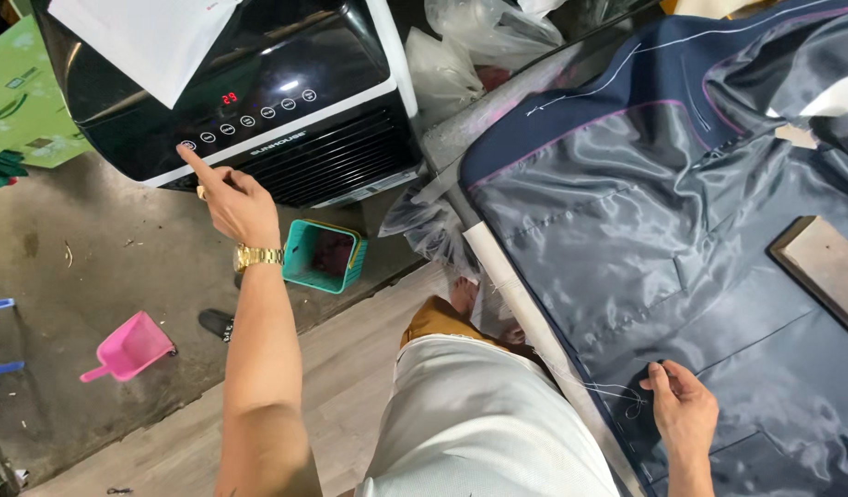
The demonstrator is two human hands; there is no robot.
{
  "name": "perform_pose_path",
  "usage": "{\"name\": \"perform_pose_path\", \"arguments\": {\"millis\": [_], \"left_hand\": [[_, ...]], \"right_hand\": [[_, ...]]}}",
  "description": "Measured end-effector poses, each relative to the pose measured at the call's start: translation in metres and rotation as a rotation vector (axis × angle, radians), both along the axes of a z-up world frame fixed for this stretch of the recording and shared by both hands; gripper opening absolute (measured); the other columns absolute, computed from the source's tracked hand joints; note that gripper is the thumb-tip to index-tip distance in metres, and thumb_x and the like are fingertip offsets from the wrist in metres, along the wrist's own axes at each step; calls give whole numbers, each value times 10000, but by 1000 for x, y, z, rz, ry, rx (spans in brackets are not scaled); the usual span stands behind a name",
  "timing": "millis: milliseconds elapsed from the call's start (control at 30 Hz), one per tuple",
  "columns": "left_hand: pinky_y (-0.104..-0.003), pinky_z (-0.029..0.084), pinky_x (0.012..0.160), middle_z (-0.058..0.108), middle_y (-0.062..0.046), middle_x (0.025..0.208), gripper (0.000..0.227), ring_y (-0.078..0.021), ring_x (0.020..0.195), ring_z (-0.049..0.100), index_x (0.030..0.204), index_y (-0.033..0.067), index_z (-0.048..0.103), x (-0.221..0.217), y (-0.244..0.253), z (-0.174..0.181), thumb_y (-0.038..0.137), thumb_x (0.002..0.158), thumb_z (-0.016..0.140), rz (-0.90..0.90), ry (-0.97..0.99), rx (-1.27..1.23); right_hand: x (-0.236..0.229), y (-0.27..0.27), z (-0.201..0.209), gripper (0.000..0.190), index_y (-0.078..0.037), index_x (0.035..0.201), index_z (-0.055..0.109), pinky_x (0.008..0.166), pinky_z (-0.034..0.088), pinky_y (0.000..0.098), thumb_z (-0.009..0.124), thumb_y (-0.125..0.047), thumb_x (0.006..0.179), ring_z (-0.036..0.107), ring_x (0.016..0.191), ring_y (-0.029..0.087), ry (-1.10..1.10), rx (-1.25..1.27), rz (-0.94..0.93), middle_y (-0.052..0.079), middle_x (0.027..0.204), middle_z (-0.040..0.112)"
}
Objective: The person prepares a jacket lining for sewing by cutting thread, flattening the fabric with a wooden block, and ironing the seams. They use a needle and thread to perform hand-stitching along the lining edges and adjust controls on an air cooling unit.
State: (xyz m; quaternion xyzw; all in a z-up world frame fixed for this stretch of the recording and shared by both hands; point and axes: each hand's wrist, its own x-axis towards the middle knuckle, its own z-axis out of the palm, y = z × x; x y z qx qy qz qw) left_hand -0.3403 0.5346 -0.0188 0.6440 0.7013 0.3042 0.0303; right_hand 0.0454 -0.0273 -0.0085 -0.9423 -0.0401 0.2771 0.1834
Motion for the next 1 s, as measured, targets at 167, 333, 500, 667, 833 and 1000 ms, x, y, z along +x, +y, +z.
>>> {"name": "perform_pose_path", "arguments": {"millis": [167,333,500,667,833,1000], "left_hand": [[-507,509,694,685,72,970,777,-273,835,660,1637,160,187,20,-21,-1,-7,976,560,-143,-103,122],[-549,513,556,697,-19,1137,750,-350,986,677,1622,205,178,40,-24,6,76,993,565,-252,82,40],[-487,492,461,701,-46,1204,779,-300,973,685,1625,211,157,51,-14,1,116,1006,621,-264,231,41],[-577,543,567,686,-26,1217,852,-320,1137,635,1620,173,78,58,-11,10,97,972,625,-226,159,-9],[-536,508,484,719,-74,1191,839,-368,882,679,1628,190,56,54,-8,0,141,1008,618,-214,249,-47],[-521,484,436,726,-18,1139,787,-330,1019,671,1619,149,119,59,-20,8,119,1011,618,-262,234,21]], "right_hand": [[-1,9,11,392,-132,1254,762,680,456,298,646,-444,1047,545,652,121,49,-19,-29,-13,890,796],[0,5,6,374,-140,1233,771,678,443,287,658,-438,1037,545,671,115,40,-6,-34,-15,875,793],[0,7,9,387,-116,1256,759,662,436,281,665,-423,1040,520,641,117,55,19,-58,1,873,790],[2,0,-1,431,-103,1273,754,741,457,284,665,-447,1028,605,763,107,36,15,-29,-10,865,792],[0,6,8,406,-125,1263,760,702,454,297,655,-442,1031,561,694,124,57,-4,-62,-13,873,790],[1,4,6,396,-123,1235,767,692,448,293,654,-444,1033,551,667,123,58,12,-56,-8,877,789]]}}
